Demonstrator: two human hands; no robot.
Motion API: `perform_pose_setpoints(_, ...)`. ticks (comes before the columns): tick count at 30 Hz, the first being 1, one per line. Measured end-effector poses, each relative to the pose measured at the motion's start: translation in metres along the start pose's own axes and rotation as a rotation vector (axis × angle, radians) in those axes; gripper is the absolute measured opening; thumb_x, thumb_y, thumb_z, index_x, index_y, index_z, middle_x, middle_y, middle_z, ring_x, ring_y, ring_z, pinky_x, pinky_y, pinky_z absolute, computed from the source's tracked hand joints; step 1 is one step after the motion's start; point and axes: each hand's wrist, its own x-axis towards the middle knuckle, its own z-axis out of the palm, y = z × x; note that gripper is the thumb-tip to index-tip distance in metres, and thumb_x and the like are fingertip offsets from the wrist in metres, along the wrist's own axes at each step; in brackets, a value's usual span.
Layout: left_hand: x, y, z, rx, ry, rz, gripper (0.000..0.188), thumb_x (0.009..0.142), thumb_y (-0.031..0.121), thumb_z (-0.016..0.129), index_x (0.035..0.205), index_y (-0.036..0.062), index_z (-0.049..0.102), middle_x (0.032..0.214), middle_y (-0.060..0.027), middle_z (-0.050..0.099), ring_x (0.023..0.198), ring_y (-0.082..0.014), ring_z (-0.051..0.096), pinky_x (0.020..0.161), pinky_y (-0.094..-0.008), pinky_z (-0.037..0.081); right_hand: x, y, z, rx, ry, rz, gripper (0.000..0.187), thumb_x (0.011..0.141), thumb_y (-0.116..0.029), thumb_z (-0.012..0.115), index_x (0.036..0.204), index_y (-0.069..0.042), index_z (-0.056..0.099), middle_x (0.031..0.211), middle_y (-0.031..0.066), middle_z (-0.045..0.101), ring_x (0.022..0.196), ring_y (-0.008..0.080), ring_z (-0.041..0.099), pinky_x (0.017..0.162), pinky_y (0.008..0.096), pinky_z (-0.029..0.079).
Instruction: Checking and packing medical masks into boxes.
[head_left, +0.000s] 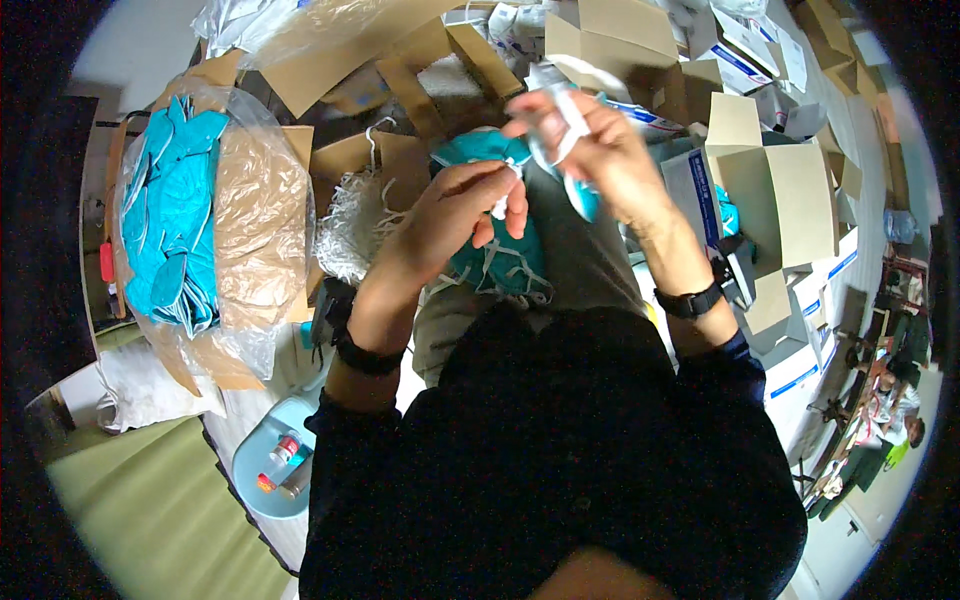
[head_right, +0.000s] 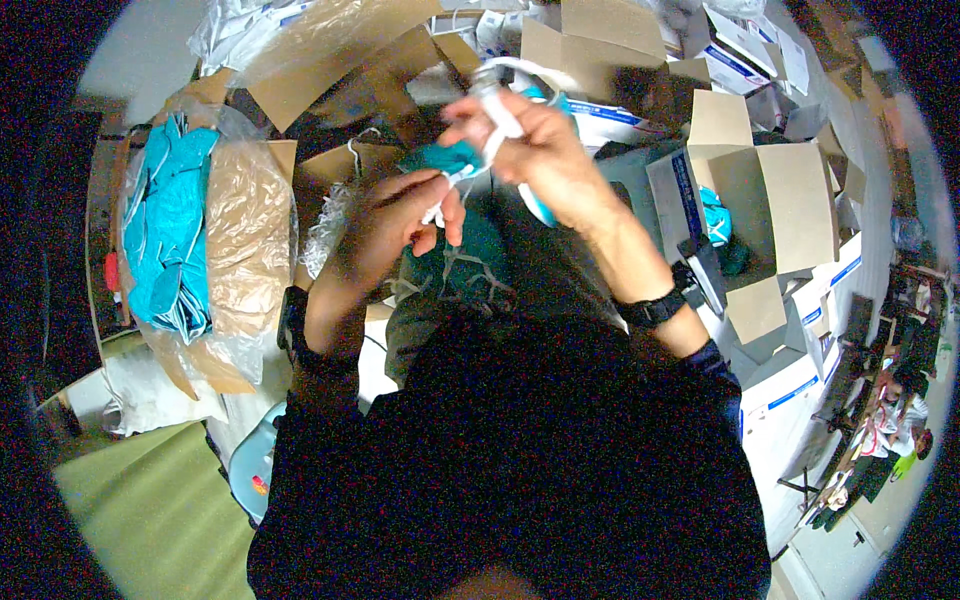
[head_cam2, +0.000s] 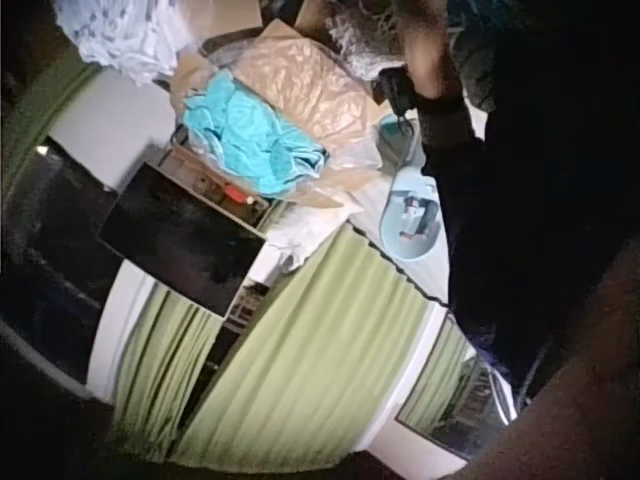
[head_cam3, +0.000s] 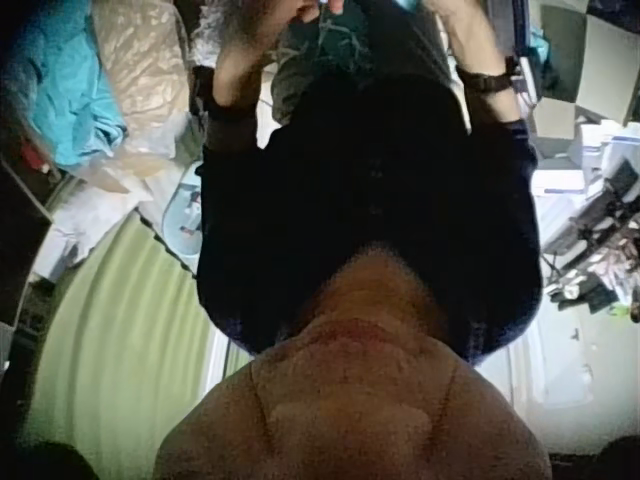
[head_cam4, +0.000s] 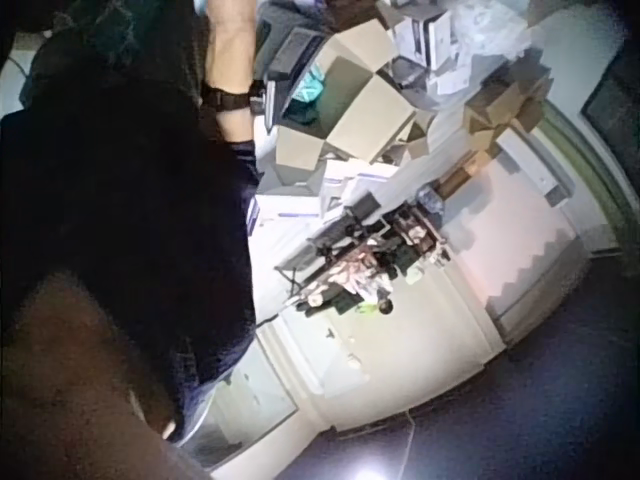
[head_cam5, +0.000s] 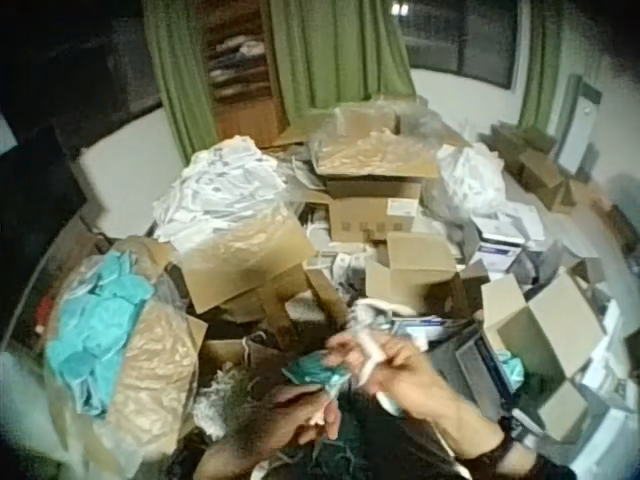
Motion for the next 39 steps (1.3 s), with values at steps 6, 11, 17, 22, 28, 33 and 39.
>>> perform_pose_setpoints(6,-0.010,0.004,0.003,0.161,0.011,-0.029,0.032,0.096,0.034,0.044,0.089,0.0075,0.060,0.061,0.0018,0.054,0.045,-0.0032,0.038,0.040,-0.0193,0.026,-0.006,0.015,0.006,-0.051,-0.403,0.097,0.014,0.088,-0.014,0.059,0.093,-0.002,0.064,0.073,0.0014,0.064,0.062,0.0066,0.052,0.055,0.0210,0.040)
perform_pose_setpoints(11,-0.011,-0.008,0.004,0.111,0.011,-0.001,0.032,0.097,0.034,0.043,0.081,0.0093,0.057,0.059,0.0036,0.049,0.048,-0.0036,0.038,0.043,-0.0194,0.027,-0.014,0.025,-0.001,-0.219,-0.254,-0.006,0.009,0.085,-0.008,0.062,0.080,-0.001,0.066,0.072,0.0019,0.065,0.067,0.0088,0.053,0.060,0.0259,0.043)
perform_pose_setpoints(17,-0.031,-0.014,-0.001,-0.039,0.056,-0.093,0.031,0.096,0.035,0.045,0.076,0.0121,0.051,0.062,0.0029,0.047,0.052,-0.0054,0.039,0.046,-0.0208,0.028,-0.008,0.026,-0.029,-0.692,-0.022,-0.105,0.010,0.084,-0.007,0.065,0.078,0.000,0.064,0.063,0.0000,0.055,0.062,0.0051,0.045,0.054,0.0238,0.038)
perform_pose_setpoints(22,-0.078,-0.013,-0.020,-0.103,0.261,-0.248,0.033,0.095,0.033,0.047,0.071,0.0114,0.046,0.062,0.0027,0.043,0.052,-0.0049,0.037,0.046,-0.0203,0.026,0.001,0.020,-0.104,-0.689,0.389,-0.064,0.011,0.085,-0.010,0.062,0.079,-0.004,0.069,0.067,0.0025,0.065,0.059,0.0083,0.054,0.054,0.0238,0.044)
perform_pose_setpoints(28,-0.032,-0.041,-0.020,-0.739,-0.114,-0.129,0.020,0.089,0.024,0.052,0.077,0.0085,0.053,0.068,-0.0024,0.055,0.059,-0.0102,0.051,0.048,-0.0189,0.034,-0.013,0.020,-0.035,-0.335,-0.019,0.070,0.026,0.091,-0.024,0.058,0.073,-0.006,0.063,0.063,-0.0001,0.058,0.055,0.0049,0.045,0.051,0.0209,0.034)
perform_pose_setpoints(33,0.001,-0.059,-0.034,-0.754,0.052,-0.291,0.031,0.087,0.020,0.053,0.106,-0.0036,0.060,0.107,-0.0181,0.064,0.093,-0.0218,0.065,0.064,-0.0176,0.052,-0.027,0.013,-0.033,0.109,0.050,0.295,0.034,0.094,-0.035,0.052,0.078,-0.006,0.058,0.063,0.0046,0.059,0.042,0.0031,0.030,0.039,0.0186,0.021)
perform_pose_setpoints(39,0.059,-0.094,-0.070,-0.192,-0.077,0.098,0.030,0.095,0.020,0.045,0.107,-0.0066,0.051,0.112,-0.0177,0.059,0.112,-0.0262,0.055,0.081,-0.0248,0.050,-0.035,0.014,-0.049,0.521,0.090,0.319,0.030,0.091,-0.033,0.057,0.080,-0.005,0.057,0.052,-0.0046,0.040,0.039,0.0023,0.028,0.035,0.0188,0.018)
